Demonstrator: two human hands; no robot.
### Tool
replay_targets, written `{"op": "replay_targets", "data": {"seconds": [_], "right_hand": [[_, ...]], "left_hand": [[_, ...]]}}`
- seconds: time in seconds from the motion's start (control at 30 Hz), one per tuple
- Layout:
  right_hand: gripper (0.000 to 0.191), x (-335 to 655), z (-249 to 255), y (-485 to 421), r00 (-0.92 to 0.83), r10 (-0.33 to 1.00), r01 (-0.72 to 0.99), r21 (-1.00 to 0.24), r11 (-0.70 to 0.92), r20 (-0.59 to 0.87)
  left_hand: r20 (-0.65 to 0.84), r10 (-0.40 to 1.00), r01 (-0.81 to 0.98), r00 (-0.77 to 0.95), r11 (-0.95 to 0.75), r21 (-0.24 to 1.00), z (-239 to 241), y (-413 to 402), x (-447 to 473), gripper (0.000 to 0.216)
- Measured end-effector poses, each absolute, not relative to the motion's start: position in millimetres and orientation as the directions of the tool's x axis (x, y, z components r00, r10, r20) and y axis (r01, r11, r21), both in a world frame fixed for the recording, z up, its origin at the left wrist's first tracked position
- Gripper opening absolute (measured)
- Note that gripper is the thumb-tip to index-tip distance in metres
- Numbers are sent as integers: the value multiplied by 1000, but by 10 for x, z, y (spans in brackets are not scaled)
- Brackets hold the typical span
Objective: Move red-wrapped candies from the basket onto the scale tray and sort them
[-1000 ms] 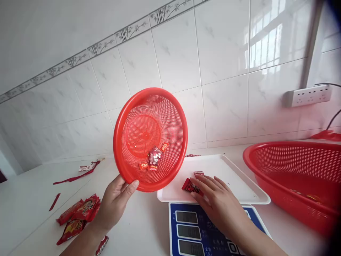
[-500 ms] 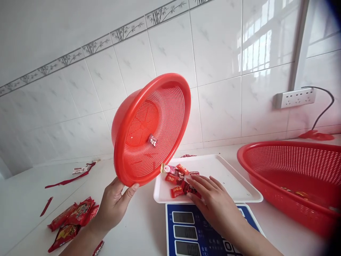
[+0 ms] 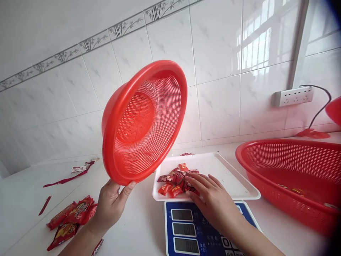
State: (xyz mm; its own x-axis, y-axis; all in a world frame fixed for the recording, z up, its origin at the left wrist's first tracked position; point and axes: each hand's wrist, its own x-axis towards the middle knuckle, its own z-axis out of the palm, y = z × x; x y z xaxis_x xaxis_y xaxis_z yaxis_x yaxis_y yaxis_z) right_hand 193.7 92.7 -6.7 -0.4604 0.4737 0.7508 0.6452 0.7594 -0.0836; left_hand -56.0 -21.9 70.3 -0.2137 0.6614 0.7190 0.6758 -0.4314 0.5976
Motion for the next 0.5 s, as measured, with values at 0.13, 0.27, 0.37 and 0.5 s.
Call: {"op": "replay_targets", "data": {"seconds": [0.13, 0.27, 0.37, 0.5], "right_hand": [[34, 1950, -43, 915, -474, 483, 644, -84, 760, 737], [34, 1953, -37, 910, -476, 474, 643, -75, 762, 741], [34, 1949, -42, 905, -472, 471, 653, -64, 755, 745], [34, 1942, -44, 892, -489, 471, 653, -50, 756, 735]], "left_hand": [[694, 647, 587, -316, -441, 679, 727, -252, -567, 12], [634, 606, 401, -480, -492, 773, 658, -290, -635, 19], [556, 598, 245, -577, -522, 817, 591, -361, -696, 21], [377, 604, -1, -702, -530, 848, 558, -483, -827, 17]]}}
